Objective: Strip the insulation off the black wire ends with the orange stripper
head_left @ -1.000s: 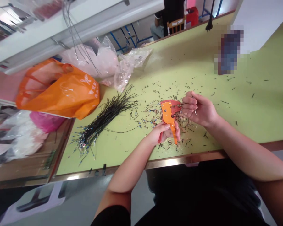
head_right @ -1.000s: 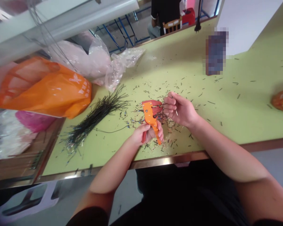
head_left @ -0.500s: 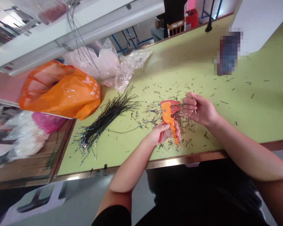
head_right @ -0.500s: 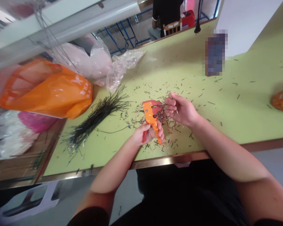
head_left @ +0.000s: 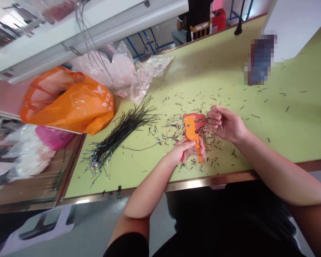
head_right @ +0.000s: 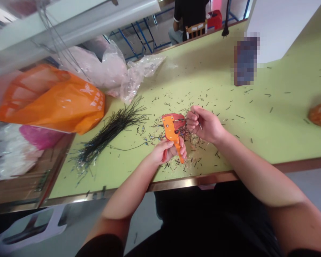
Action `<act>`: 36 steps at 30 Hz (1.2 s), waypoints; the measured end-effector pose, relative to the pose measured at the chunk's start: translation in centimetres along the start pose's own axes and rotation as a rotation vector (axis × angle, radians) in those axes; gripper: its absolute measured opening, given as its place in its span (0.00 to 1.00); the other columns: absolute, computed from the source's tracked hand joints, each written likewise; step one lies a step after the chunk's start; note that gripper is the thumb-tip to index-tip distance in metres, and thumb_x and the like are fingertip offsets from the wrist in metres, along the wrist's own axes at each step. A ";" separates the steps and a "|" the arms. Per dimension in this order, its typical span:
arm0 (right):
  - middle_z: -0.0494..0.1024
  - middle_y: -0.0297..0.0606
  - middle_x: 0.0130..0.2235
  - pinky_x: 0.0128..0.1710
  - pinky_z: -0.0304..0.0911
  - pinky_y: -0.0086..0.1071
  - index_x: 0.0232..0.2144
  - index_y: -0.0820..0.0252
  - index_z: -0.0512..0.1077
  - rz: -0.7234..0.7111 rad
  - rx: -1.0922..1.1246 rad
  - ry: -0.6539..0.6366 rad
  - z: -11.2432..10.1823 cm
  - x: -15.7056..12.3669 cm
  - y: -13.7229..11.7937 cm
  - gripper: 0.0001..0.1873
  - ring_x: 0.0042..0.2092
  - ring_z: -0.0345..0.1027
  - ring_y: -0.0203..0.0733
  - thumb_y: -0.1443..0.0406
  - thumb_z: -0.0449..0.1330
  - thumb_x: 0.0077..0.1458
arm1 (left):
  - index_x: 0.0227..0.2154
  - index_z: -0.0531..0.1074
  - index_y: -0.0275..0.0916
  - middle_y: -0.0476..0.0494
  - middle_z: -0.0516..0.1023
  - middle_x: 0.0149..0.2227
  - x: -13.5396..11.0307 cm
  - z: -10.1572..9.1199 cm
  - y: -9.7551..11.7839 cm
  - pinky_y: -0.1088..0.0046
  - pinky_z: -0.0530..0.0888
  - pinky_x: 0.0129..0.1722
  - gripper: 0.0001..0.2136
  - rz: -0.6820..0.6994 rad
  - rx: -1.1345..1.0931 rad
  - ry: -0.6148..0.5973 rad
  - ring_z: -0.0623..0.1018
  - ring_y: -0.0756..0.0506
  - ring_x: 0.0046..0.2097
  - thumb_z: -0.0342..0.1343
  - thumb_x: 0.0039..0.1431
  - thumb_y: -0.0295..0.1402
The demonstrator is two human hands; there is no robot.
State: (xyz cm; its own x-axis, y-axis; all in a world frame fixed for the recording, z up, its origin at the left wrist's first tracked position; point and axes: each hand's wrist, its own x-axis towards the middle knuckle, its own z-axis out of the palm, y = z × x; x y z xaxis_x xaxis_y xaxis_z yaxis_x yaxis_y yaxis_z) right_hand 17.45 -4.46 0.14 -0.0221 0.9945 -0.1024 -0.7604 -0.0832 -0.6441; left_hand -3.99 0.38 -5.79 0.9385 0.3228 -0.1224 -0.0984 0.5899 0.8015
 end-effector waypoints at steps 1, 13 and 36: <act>0.51 0.26 0.26 0.26 0.56 0.25 0.24 0.55 0.50 -0.001 0.004 0.005 -0.1 0.0 0.1 0.27 0.25 0.42 0.32 0.64 0.64 0.65 | 0.38 0.74 0.36 0.45 0.78 0.30 0.0 0.0 0.0 0.66 0.80 0.37 0.20 0.002 0.005 0.008 0.82 0.44 0.33 0.68 0.60 0.49; 0.53 0.27 0.27 0.27 0.57 0.26 0.24 0.55 0.54 0.009 0.023 0.040 0.0 0.3 0.7 0.23 0.25 0.44 0.33 0.65 0.61 0.66 | 0.27 0.67 0.40 0.56 0.66 0.18 0.4 0.9 -0.1 0.75 0.72 0.22 0.20 0.045 0.074 0.110 0.69 0.53 0.18 0.65 0.62 0.49; 0.48 0.25 0.22 0.18 0.47 0.25 0.23 0.55 0.47 -0.140 0.056 0.039 -0.4 -1.3 -3.2 0.28 0.22 0.38 0.31 0.70 0.62 0.66 | 0.25 0.62 0.42 0.55 0.61 0.19 -1.7 0.1 4.0 0.76 0.64 0.19 0.19 0.283 -0.145 0.298 0.61 0.54 0.18 0.62 0.61 0.47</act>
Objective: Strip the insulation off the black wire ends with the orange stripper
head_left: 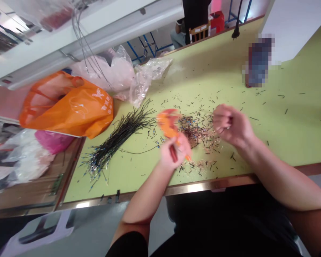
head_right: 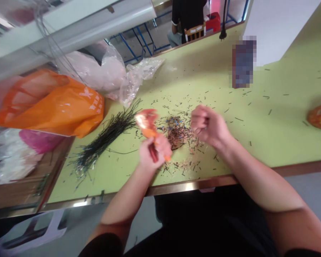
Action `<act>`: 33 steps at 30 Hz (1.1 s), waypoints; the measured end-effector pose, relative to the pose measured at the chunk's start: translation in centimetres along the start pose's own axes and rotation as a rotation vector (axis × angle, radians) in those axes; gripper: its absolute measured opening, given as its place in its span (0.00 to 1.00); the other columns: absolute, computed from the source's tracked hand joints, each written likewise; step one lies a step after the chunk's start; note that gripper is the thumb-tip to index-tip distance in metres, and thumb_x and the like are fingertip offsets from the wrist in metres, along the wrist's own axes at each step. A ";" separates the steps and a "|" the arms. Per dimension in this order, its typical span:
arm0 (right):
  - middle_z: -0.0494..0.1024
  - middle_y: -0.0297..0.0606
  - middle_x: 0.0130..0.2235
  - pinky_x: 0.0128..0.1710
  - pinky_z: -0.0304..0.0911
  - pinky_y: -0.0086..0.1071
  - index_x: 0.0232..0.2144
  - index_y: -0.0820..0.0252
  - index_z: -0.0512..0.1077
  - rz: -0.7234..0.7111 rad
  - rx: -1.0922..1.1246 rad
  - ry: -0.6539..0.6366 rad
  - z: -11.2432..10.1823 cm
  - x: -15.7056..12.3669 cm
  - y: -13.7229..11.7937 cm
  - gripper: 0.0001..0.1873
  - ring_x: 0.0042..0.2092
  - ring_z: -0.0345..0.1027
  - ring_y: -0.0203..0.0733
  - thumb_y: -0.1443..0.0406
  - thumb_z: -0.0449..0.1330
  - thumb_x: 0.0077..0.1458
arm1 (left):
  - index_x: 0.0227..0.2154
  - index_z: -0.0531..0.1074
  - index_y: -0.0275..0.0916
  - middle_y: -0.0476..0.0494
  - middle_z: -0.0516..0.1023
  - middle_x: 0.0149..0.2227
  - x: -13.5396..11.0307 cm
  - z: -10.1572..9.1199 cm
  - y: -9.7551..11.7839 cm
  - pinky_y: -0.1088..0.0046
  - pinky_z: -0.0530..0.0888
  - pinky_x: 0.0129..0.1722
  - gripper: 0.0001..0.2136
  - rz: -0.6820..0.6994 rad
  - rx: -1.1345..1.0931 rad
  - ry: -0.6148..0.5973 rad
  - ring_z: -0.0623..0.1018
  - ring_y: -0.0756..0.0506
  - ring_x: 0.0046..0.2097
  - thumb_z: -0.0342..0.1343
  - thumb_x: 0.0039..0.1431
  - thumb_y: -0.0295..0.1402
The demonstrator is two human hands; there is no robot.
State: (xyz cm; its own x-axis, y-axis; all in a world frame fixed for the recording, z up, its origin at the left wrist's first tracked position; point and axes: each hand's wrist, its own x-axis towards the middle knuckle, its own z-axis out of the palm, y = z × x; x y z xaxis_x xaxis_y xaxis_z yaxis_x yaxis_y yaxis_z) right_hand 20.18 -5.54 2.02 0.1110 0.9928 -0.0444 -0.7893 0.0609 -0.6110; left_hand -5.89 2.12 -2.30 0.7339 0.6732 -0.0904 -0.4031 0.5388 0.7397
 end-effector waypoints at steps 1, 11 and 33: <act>0.50 0.25 0.21 0.18 0.46 0.25 0.23 0.55 0.48 -0.091 0.012 0.032 -0.5 -0.1 -1.4 0.28 0.22 0.38 0.30 0.73 0.61 0.65 | 0.26 0.61 0.42 0.56 0.61 0.19 0.2 -0.5 1.4 0.78 0.66 0.22 0.17 0.128 -0.035 0.124 0.61 0.54 0.19 0.60 0.64 0.42; 0.49 0.23 0.20 0.17 0.44 0.26 0.23 0.54 0.50 0.153 0.039 -0.014 -0.7 0.8 1.2 0.29 0.21 0.36 0.31 0.65 0.66 0.66 | 0.33 0.75 0.38 0.46 0.76 0.30 0.7 0.0 -1.4 0.69 0.76 0.28 0.20 -0.158 0.026 -0.023 0.76 0.47 0.26 0.68 0.51 0.50; 0.44 0.25 0.24 0.20 0.42 0.25 0.24 0.55 0.46 0.156 -0.122 -0.083 -0.5 0.8 1.0 0.30 0.23 0.32 0.32 0.65 0.65 0.64 | 0.35 0.74 0.36 0.45 0.75 0.30 0.4 -0.4 -3.5 0.60 0.82 0.39 0.21 -0.262 0.090 -0.222 0.82 0.42 0.34 0.67 0.56 0.51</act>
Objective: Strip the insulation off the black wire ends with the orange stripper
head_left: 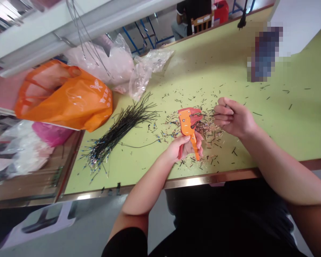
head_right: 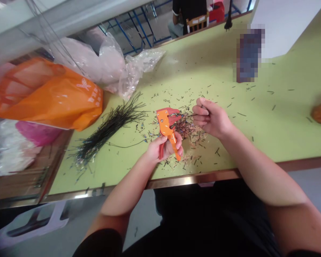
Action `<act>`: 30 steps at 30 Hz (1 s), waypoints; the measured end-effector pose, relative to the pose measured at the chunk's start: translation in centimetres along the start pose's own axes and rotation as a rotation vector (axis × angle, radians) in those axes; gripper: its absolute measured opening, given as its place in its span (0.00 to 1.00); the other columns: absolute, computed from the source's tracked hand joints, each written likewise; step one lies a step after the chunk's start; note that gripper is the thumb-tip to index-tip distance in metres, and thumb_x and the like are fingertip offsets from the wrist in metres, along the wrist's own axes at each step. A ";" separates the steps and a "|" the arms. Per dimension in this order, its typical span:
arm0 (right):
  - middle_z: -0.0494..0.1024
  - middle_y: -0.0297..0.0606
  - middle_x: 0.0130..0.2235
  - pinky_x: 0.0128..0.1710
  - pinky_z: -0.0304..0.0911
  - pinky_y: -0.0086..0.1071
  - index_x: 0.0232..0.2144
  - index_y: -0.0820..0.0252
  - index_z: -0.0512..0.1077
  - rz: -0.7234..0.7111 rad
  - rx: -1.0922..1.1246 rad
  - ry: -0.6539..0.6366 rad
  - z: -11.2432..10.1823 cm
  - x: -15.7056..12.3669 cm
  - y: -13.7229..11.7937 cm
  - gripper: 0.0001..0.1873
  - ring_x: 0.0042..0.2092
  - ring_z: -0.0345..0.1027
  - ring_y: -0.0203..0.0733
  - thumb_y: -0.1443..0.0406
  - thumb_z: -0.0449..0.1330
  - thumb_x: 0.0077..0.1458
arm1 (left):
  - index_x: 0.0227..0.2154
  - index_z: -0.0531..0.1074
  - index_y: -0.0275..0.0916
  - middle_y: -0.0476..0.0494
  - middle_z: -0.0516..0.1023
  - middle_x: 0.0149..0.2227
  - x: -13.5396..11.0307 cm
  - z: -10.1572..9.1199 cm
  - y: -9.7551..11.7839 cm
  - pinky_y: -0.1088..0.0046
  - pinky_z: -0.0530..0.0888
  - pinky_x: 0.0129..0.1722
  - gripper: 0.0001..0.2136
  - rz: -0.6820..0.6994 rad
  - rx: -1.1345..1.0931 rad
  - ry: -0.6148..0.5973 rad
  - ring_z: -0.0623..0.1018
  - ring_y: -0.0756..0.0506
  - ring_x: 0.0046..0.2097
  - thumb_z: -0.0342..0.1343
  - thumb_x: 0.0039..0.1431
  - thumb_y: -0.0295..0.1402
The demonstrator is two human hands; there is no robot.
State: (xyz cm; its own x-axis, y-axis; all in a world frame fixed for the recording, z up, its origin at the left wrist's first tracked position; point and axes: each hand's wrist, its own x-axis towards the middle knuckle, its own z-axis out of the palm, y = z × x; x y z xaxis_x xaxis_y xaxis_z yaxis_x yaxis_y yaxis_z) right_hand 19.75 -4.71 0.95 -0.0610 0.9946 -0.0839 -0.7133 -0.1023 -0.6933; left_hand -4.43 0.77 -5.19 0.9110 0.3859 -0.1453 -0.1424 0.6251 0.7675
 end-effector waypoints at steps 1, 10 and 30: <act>0.43 0.25 0.24 0.20 0.42 0.25 0.24 0.55 0.46 -0.002 0.006 0.004 0.0 0.0 0.1 0.30 0.23 0.32 0.32 0.65 0.65 0.65 | 0.35 0.73 0.36 0.45 0.76 0.30 0.0 0.0 0.0 0.60 0.82 0.39 0.21 -0.002 0.007 0.003 0.83 0.41 0.35 0.67 0.56 0.51; 0.42 0.24 0.25 0.20 0.42 0.24 0.24 0.55 0.46 -0.003 0.012 0.005 0.3 0.0 -0.1 0.29 0.25 0.27 0.33 0.65 0.62 0.68 | 0.40 0.77 0.34 0.45 0.77 0.32 0.1 -0.3 -0.5 0.66 0.80 0.35 0.22 -0.015 0.015 -0.050 0.83 0.44 0.33 0.67 0.58 0.51; 0.43 0.24 0.24 0.20 0.44 0.24 0.23 0.55 0.49 0.007 0.026 -0.023 0.6 0.3 1.2 0.26 0.25 0.29 0.33 0.66 0.59 0.69 | 0.30 0.72 0.36 0.50 0.74 0.26 0.0 1.0 -0.3 0.71 0.77 0.28 0.19 0.002 0.093 0.051 0.77 0.49 0.24 0.68 0.59 0.48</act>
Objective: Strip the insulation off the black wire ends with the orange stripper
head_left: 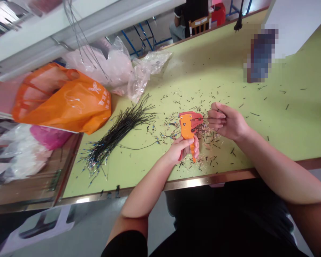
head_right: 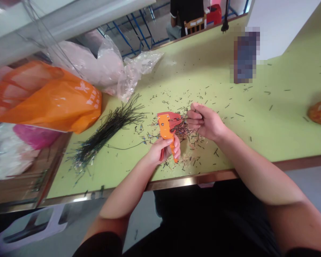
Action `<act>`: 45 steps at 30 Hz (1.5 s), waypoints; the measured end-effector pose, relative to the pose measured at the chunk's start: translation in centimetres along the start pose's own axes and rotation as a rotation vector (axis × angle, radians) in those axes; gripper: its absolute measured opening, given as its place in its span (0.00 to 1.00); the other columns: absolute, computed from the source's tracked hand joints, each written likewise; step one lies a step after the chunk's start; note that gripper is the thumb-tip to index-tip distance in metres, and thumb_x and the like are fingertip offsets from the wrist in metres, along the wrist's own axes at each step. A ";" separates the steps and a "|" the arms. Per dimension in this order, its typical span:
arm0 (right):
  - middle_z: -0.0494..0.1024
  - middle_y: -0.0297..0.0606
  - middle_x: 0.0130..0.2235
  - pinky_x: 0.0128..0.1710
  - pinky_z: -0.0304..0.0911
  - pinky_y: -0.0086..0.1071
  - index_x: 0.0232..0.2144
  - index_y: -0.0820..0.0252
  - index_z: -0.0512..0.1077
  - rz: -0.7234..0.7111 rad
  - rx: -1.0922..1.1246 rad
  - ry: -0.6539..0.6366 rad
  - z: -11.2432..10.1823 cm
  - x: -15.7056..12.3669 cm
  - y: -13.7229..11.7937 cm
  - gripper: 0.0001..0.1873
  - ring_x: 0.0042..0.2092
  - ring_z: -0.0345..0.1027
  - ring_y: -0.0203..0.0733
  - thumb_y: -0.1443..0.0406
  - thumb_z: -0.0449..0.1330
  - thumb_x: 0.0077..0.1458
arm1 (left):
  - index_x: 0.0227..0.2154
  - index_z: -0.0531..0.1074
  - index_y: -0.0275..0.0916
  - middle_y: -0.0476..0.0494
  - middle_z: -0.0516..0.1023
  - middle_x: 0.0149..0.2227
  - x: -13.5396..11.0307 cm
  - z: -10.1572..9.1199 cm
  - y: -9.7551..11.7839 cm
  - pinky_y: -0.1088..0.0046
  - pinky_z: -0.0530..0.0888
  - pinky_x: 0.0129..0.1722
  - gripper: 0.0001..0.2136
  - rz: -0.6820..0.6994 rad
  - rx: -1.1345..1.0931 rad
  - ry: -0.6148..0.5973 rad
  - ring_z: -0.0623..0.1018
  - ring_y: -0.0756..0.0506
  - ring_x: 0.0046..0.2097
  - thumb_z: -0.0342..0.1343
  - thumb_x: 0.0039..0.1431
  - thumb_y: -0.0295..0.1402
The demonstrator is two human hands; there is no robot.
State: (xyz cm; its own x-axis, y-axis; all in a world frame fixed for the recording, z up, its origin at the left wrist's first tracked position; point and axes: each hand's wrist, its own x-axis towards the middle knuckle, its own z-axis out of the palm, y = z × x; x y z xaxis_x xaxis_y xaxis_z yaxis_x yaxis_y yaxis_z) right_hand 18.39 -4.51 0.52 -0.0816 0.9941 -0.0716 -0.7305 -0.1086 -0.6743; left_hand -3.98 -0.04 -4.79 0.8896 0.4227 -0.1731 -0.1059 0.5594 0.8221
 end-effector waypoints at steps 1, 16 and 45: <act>0.43 0.24 0.24 0.20 0.44 0.24 0.23 0.55 0.48 -0.002 0.002 0.003 0.1 0.0 0.1 0.27 0.25 0.29 0.33 0.66 0.59 0.69 | 0.29 0.72 0.36 0.50 0.73 0.25 0.0 0.1 0.0 0.71 0.76 0.27 0.19 0.002 -0.001 0.008 0.76 0.50 0.23 0.68 0.59 0.48; 0.46 0.25 0.25 0.18 0.45 0.22 0.24 0.54 0.48 0.031 0.204 0.134 1.9 -0.8 0.0 0.25 0.23 0.34 0.31 0.69 0.56 0.71 | 0.29 0.71 0.37 0.52 0.67 0.22 -0.6 1.3 0.9 0.74 0.70 0.20 0.20 -0.001 -0.156 -0.028 0.67 0.52 0.18 0.63 0.58 0.51; 0.42 0.21 0.22 0.17 0.43 0.22 0.25 0.53 0.45 0.229 0.242 -0.117 -0.7 1.5 3.3 0.29 0.22 0.29 0.31 0.61 0.59 0.72 | 0.36 0.70 0.40 0.46 0.77 0.26 -0.4 -0.1 0.5 0.62 0.80 0.33 0.25 -0.121 -0.291 -0.066 0.79 0.43 0.26 0.67 0.50 0.56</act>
State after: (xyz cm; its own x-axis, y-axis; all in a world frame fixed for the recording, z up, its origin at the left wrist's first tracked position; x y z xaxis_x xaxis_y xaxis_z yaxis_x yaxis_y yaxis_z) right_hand 16.37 -3.39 -2.32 -0.3291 0.9383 -0.1063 -0.8224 -0.3401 -0.4560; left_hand -4.44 0.16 -4.38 0.9294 0.2990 -0.2163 -0.1121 0.7872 0.6065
